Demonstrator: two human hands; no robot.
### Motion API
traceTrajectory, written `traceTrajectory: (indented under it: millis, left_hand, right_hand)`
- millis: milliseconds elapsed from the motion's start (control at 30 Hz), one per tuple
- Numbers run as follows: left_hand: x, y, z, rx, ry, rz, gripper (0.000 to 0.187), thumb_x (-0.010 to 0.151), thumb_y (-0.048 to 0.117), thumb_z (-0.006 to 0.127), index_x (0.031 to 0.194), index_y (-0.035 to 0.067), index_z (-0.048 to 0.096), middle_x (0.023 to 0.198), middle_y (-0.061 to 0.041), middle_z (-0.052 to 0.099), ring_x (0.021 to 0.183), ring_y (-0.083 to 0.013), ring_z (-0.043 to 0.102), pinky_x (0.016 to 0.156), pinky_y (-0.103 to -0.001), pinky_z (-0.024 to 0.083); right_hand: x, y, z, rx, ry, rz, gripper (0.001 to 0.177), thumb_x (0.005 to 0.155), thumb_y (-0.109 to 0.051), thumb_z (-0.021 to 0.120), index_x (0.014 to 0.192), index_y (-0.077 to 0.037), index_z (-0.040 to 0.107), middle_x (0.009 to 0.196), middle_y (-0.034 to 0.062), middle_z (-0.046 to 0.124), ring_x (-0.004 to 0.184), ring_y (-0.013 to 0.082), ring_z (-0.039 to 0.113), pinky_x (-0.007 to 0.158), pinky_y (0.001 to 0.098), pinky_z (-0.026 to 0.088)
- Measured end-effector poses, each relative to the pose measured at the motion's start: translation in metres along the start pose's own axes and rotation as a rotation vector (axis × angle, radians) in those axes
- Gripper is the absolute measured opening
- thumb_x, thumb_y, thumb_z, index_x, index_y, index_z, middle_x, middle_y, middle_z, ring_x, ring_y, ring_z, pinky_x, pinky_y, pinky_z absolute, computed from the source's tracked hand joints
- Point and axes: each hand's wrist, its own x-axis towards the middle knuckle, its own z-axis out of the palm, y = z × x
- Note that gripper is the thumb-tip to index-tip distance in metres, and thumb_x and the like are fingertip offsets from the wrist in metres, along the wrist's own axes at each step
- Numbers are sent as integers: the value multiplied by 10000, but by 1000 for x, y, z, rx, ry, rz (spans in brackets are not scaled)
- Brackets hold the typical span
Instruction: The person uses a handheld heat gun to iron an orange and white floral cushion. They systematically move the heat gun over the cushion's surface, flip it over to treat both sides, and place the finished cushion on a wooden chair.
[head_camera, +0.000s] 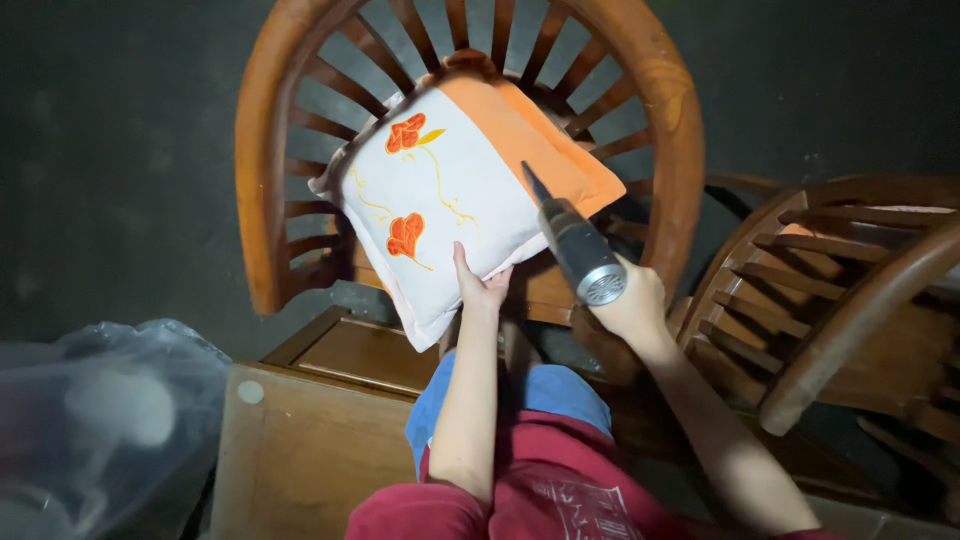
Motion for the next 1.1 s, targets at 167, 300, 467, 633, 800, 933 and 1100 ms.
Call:
traceTrajectory:
  millis: [167, 300, 467, 633, 800, 933, 1100]
  left_hand:
    - [7, 9, -6, -16, -76, -76, 835, 765, 585, 783, 1406, 102, 556, 1377, -153, 603, 1243, -369, 582, 1065, -554, 479]
    - [11, 11, -5, -36, -69, -13, 796, 803, 514, 840, 1437, 110, 578, 1421, -78, 627, 1291, -296, 594, 1140, -477, 475]
    - [-11, 13, 14, 13, -7, -19, 787, 782, 516, 790, 1416, 118, 547, 1423, -139, 587, 1302, -365, 558, 1107, -575, 434]
    - [-11, 24, 16, -50, -4, -120, 842, 826, 558, 782, 1430, 36, 513, 1429, -189, 559, 1295, -382, 547, 1082, -574, 441]
    - [-10, 27, 18, -47, -117, -46, 686, 868, 476, 751, 1408, 97, 563, 1394, -137, 619, 1277, -341, 581, 1093, -528, 468]
    - [-14, 29, 25, -43, -138, -28, 657, 897, 447, 730, 1402, 63, 559, 1403, -162, 619, 1295, -370, 586, 1101, -552, 490]
    - [-10, 31, 24, -14, -173, 2, 635, 922, 449, 710, 1395, 54, 560, 1407, -159, 613, 1286, -349, 594, 1093, -545, 495]
  right_hand:
    - [-24, -20, 17, 10, -110, -169, 621, 578, -331, 915, 1087, -34, 719, 805, 251, 711, 780, 407, 726, 713, 460, 572]
    - [-30, -30, 3, 64, -129, -136, 519, 630, -323, 879, 1070, -82, 748, 817, 214, 732, 807, 390, 734, 712, 456, 577]
    - [-7, -31, -23, -21, 38, -27, 513, 691, -301, 861, 1163, -130, 758, 836, 230, 723, 823, 409, 722, 707, 476, 570]
    - [-28, -49, 0, 64, -118, -151, 460, 644, -307, 862, 1047, -112, 756, 824, 219, 729, 809, 394, 734, 701, 462, 583]
    - [-26, -52, -5, 24, -91, -112, 445, 644, -325, 874, 1014, -108, 756, 807, 217, 732, 794, 397, 733, 705, 471, 581]
    - [-14, -45, -25, -62, 13, -24, 397, 702, -346, 869, 1005, -113, 761, 821, 215, 738, 808, 396, 735, 716, 479, 575]
    - [-33, -58, -14, 17, -106, -73, 444, 673, -362, 858, 1017, -112, 730, 820, 195, 744, 780, 374, 749, 711, 468, 584]
